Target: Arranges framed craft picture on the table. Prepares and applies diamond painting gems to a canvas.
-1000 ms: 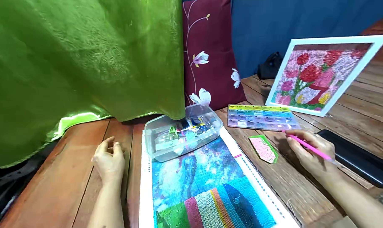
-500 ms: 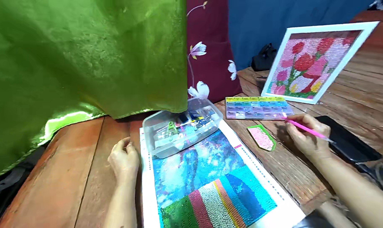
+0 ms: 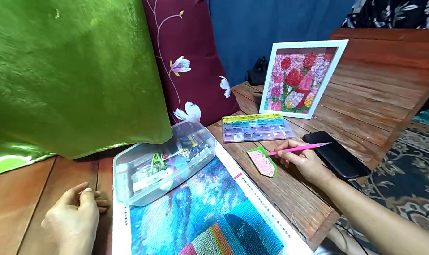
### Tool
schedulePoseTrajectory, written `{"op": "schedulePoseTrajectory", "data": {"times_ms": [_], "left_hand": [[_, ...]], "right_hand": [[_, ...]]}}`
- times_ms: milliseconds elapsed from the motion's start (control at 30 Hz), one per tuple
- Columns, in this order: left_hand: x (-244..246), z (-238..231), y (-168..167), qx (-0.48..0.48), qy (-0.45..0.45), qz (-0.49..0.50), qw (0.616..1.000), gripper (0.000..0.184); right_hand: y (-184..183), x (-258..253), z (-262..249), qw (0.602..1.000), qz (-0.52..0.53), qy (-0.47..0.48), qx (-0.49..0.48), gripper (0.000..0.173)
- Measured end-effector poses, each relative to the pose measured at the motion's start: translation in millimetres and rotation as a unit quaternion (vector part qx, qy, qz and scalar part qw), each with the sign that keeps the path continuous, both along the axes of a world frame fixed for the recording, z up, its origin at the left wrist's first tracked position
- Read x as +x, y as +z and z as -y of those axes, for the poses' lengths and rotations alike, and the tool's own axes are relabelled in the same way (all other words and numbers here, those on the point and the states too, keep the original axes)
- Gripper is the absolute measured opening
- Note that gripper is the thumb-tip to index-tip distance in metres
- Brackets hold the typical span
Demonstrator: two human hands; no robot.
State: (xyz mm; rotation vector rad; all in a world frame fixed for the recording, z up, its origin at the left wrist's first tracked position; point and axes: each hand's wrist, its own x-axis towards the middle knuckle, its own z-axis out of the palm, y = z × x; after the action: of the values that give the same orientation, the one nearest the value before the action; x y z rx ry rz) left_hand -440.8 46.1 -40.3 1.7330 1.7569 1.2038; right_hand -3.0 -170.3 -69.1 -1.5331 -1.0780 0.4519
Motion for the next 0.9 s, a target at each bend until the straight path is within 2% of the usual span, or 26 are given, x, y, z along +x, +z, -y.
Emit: {"op": "schedulePoseTrajectory", "data": {"times_ms": [200, 300, 400, 533, 567, 667, 700, 800, 833, 900], "left_hand": [[-6, -1, 0, -0.018, -0.014, -0.018, 1.000, 0.035], [-2, -1, 4, -0.029, -0.016, -0.013, 0.999, 0.035], [-2, 2, 5, -0.033, -0.020, -0.014, 0.999, 0.034], [-3, 4, 6, -0.030, -0.024, -0.026, 0.999, 0.034], [-5, 3, 5, -0.029, -0.025, -0.032, 0.999, 0.034], [-2, 6, 8, -0.037, -0.025, -0.051, 0.998, 0.035], [-1, 7, 9, -0.037, -0.025, -0.054, 0.998, 0.035], [-3, 6, 4, -0.018, -0.028, -0.054, 0.998, 0.033], [-4, 6, 4, -0.016, -0.028, -0.058, 0.998, 0.032], [-4, 5, 4, -0.014, -0.029, -0.071, 0.997, 0.031]], "right_hand": [[-2, 4, -3, 0.997, -0.070, 0.037, 0.004, 0.016], [-6, 5, -3, 0.996, -0.077, 0.034, 0.037, 0.020], [-4, 5, -2, 0.995, -0.081, -0.007, 0.064, 0.029], [9, 4, 5, 0.992, -0.049, -0.084, 0.084, 0.029], [13, 4, 6, 0.989, -0.043, -0.105, 0.090, 0.033], [20, 7, 9, 0.982, -0.043, -0.143, 0.119, 0.062], [22, 8, 11, 0.982, -0.052, -0.138, 0.122, 0.063], [28, 9, 19, 0.973, -0.169, -0.083, 0.132, 0.033], [30, 10, 23, 0.964, -0.220, -0.053, 0.137, 0.030], [35, 13, 33, 0.942, -0.296, 0.025, 0.158, 0.043]]}}
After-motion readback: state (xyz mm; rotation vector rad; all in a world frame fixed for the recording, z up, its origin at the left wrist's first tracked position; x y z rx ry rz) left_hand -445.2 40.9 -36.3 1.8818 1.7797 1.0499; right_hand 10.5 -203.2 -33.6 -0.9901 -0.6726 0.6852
